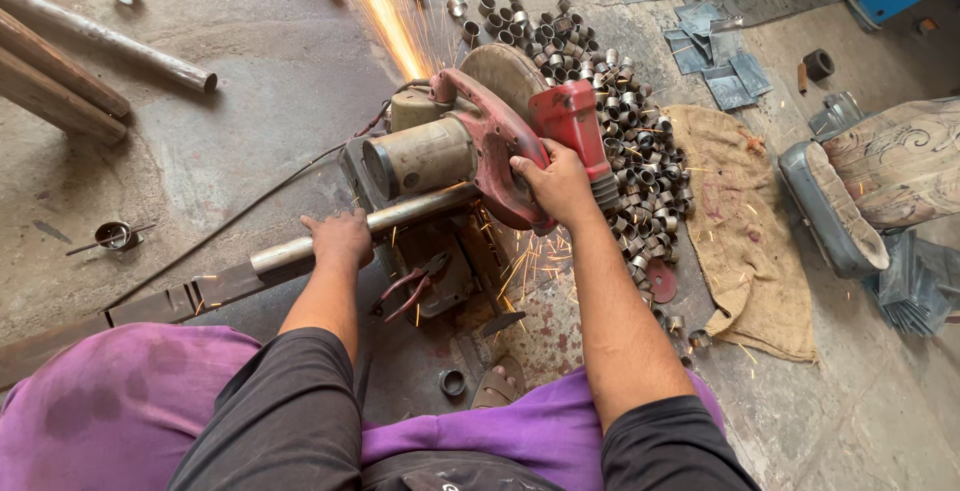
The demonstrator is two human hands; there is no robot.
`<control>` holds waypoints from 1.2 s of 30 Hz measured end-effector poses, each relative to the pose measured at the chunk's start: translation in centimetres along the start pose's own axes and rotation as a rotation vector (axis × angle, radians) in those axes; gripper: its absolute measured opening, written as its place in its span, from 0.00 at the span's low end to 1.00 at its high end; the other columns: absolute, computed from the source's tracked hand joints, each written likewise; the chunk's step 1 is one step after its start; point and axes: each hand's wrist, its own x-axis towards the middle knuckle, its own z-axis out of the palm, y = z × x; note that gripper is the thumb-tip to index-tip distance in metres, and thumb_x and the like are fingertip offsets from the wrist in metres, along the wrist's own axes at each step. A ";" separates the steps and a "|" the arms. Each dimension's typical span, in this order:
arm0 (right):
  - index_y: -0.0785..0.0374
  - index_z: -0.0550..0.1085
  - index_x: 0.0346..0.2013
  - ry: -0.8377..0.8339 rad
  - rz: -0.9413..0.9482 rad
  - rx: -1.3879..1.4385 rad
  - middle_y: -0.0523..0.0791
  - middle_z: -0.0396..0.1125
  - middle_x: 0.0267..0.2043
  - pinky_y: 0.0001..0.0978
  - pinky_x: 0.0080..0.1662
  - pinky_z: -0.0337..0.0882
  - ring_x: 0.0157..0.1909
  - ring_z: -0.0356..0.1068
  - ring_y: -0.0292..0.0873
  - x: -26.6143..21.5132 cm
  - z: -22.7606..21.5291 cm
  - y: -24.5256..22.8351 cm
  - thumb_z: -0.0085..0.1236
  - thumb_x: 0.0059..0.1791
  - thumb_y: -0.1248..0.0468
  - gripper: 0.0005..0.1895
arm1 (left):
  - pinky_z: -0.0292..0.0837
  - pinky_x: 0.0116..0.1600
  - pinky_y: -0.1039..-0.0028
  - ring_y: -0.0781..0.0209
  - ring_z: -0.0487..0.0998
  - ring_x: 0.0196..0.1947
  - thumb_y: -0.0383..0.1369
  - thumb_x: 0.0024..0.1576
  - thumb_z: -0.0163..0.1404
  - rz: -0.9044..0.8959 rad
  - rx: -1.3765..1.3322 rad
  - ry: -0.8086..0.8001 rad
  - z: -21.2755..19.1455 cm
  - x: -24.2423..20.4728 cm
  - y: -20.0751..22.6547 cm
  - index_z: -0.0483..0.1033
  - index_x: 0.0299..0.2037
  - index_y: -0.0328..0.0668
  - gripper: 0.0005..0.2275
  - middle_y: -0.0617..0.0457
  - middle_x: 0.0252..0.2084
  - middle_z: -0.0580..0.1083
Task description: The person uses a red angle grinder to cut a metal pipe held in a vise. Sparks fly as the blade cuts through the pipe. The person adjusts the pipe's position multiple times to complete the cut.
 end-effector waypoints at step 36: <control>0.70 0.76 0.51 0.040 -0.077 -0.021 0.49 0.77 0.42 0.33 0.48 0.74 0.44 0.76 0.40 -1.8 0.8 1.9 0.64 0.49 0.59 0.21 | 0.40 0.72 0.27 0.44 0.76 0.60 0.30 0.61 0.52 -0.048 -0.001 0.009 2.0 2.1 -1.0 0.68 0.65 0.52 0.20 0.49 0.61 0.75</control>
